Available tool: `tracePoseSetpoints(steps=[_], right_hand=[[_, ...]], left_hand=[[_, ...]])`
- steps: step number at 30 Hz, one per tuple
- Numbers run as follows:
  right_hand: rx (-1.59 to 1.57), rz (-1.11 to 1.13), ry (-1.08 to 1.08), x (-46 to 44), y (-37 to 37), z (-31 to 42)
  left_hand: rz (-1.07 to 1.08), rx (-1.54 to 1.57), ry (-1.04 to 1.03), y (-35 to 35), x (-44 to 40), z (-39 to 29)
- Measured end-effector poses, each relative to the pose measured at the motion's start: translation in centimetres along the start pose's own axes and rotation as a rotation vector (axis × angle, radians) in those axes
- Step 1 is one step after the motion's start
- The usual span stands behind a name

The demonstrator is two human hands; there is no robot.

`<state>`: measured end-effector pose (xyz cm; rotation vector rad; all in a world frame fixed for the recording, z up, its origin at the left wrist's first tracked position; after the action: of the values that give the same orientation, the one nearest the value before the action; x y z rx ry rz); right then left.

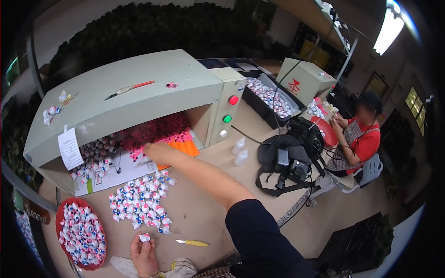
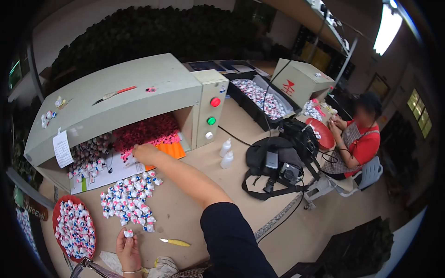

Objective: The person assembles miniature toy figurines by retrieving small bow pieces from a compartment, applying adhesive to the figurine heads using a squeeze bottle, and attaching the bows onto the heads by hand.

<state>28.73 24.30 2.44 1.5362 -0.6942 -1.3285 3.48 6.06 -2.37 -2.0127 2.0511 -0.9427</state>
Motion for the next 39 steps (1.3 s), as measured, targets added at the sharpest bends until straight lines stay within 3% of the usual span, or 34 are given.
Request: tracePoseSetpoints(steps=[3,6,9,11,14,19,22,24,29,39], right_hand=[[-0.046,0.011,-0.069,0.1,0.0,-0.5],[-0.297,-0.223,-0.159,1.4,2.1,-0.7],[-0.425,-0.566,-0.084,4.2,7.9,1.6],[-0.712,-0.460,-0.292,6.5,10.2,3.0],[-1.189,-0.277,-0.696,11.2,11.1,5.9],[-1.571,-0.193,-0.907,16.1,8.7,12.0],[-1.590,-0.052,-1.099,17.0,6.6,14.2],[-1.649,0.091,-1.081,16.6,4.6,16.6],[-1.526,0.022,-0.994,16.8,5.7,16.4],[-1.546,0.056,-1.076,16.8,3.6,17.6]], left_hand=[[0.020,0.010,-0.014,-0.4,0.3,-0.1],[0.019,0.008,0.012,-0.2,0.3,0.0],[-0.005,0.004,0.051,0.5,0.3,0.2],[0.052,0.010,-0.018,-0.3,0.6,-0.3],[0.008,0.043,0.081,0.5,0.4,0.6],[0.096,-0.038,-0.048,-1.3,0.8,-0.5],[0.058,-0.089,-0.051,-1.0,0.8,-0.2],[0.050,-0.173,-0.020,-0.5,0.5,0.5],[0.101,-0.193,0.013,-0.9,0.7,0.5],[0.232,-0.298,-0.085,-1.4,0.7,0.2]])
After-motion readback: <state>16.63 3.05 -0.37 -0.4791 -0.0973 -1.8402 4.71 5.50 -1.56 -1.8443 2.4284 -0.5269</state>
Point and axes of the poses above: each hand's wrist, its own x-axis away from the middle knuckle, its own y-axis out of the back of the hand, z = x × y, the point moved 8 cm from there along -x, towards the middle knuckle, and after that the axes turned 15 degrees about -z, right-handed, at the moved point
